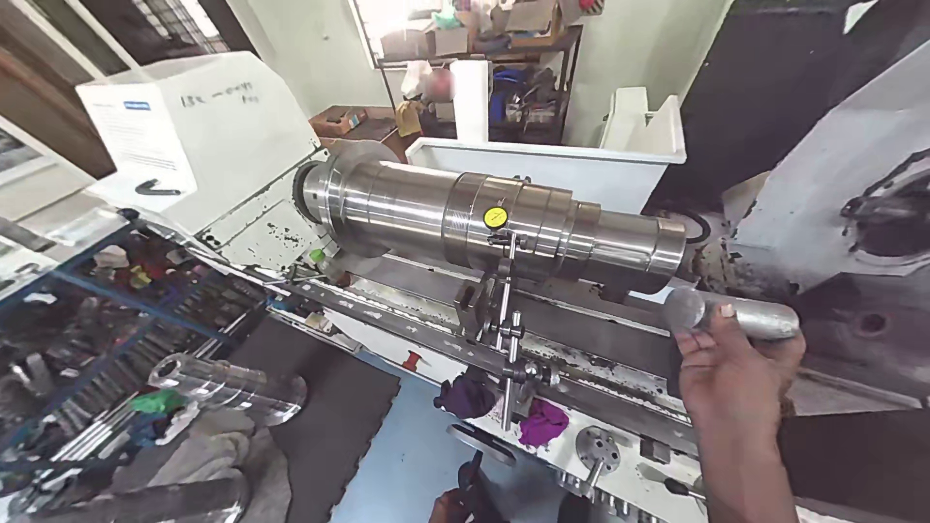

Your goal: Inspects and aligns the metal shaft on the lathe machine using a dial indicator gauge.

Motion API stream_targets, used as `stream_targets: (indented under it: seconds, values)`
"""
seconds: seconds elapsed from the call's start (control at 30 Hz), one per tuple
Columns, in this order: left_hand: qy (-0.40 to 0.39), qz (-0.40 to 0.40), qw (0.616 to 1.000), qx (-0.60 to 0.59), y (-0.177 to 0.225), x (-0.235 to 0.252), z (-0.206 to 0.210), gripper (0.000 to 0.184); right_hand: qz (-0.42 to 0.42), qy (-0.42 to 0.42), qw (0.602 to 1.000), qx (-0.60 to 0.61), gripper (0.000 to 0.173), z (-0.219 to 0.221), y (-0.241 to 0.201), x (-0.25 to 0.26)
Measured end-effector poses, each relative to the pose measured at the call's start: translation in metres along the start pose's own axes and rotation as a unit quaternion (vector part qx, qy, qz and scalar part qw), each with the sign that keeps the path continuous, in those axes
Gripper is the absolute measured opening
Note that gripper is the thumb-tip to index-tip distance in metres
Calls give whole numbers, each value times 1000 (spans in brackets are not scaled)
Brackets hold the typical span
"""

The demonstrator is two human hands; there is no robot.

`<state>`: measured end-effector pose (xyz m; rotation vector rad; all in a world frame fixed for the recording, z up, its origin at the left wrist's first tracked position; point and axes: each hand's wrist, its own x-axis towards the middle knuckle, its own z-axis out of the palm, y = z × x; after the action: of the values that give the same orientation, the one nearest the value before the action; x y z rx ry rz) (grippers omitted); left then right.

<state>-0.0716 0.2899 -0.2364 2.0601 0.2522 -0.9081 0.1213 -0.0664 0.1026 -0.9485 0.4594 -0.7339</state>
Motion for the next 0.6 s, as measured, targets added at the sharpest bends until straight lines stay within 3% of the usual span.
stream_targets:
  seconds: [0.3,0.6]
  values:
    - [36,-105,994,-10,-61,6,-114,32,-46,31,998,11,68,27,16,3]
    - [90,-136,981,-107,-60,23,-144,32,-89,57,994,0,69,28,21,58]
